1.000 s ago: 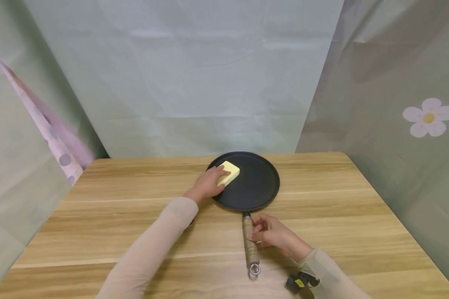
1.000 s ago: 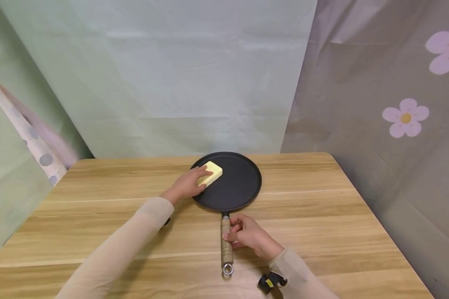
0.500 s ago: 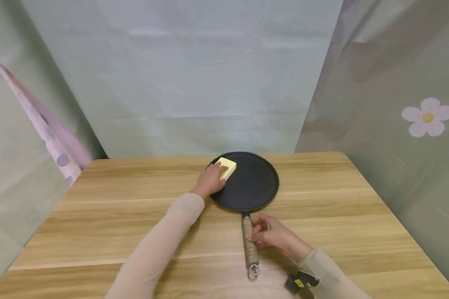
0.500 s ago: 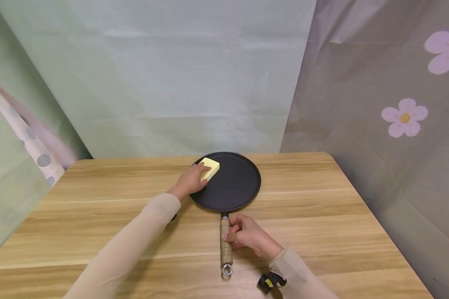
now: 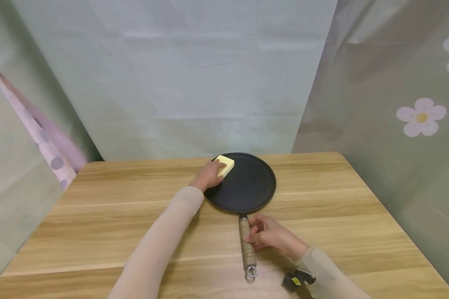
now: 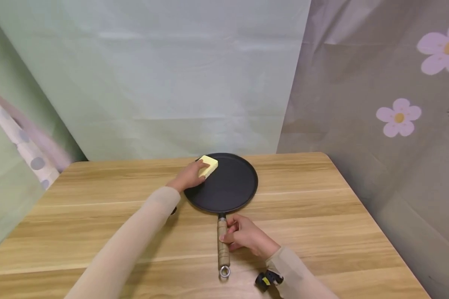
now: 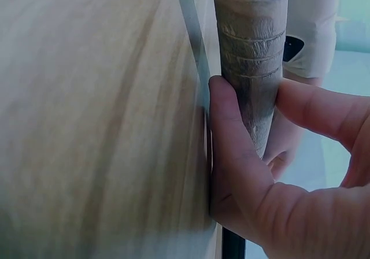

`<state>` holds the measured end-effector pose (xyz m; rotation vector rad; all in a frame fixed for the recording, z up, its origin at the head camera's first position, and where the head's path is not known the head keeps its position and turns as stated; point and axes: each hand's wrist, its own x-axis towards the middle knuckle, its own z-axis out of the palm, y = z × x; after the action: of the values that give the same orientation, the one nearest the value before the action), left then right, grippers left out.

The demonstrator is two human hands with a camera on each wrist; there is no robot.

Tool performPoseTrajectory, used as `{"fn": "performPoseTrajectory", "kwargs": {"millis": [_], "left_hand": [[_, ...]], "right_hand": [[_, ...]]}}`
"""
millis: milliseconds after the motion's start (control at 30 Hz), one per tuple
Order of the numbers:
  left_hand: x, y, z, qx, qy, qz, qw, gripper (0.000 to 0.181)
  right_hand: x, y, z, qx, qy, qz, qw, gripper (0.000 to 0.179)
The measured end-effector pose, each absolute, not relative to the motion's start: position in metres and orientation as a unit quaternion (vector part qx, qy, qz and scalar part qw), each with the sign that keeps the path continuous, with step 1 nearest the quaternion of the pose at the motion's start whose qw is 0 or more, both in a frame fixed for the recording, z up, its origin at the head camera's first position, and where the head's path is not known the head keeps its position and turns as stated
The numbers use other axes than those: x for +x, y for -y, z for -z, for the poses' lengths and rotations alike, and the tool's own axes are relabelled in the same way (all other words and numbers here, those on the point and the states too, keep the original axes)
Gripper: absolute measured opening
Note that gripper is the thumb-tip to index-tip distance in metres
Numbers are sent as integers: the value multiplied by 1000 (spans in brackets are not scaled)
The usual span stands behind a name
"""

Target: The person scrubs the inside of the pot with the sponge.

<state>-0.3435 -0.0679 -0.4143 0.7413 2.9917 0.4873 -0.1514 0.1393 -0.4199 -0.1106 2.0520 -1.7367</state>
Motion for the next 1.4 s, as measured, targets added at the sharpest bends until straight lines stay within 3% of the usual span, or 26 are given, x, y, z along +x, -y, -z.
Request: {"fn": "performPoseTrajectory", "kwargs": {"millis": [433, 1400], "left_hand": [[-353, 60, 409, 253, -954, -159, 32, 49], [-346, -10, 416, 167, -980, -95, 59, 57]], "right_hand": [[-152, -137, 421, -43, -732, 643, 220, 36], [-153, -138, 421, -52, -737, 636, 223, 34]]}}
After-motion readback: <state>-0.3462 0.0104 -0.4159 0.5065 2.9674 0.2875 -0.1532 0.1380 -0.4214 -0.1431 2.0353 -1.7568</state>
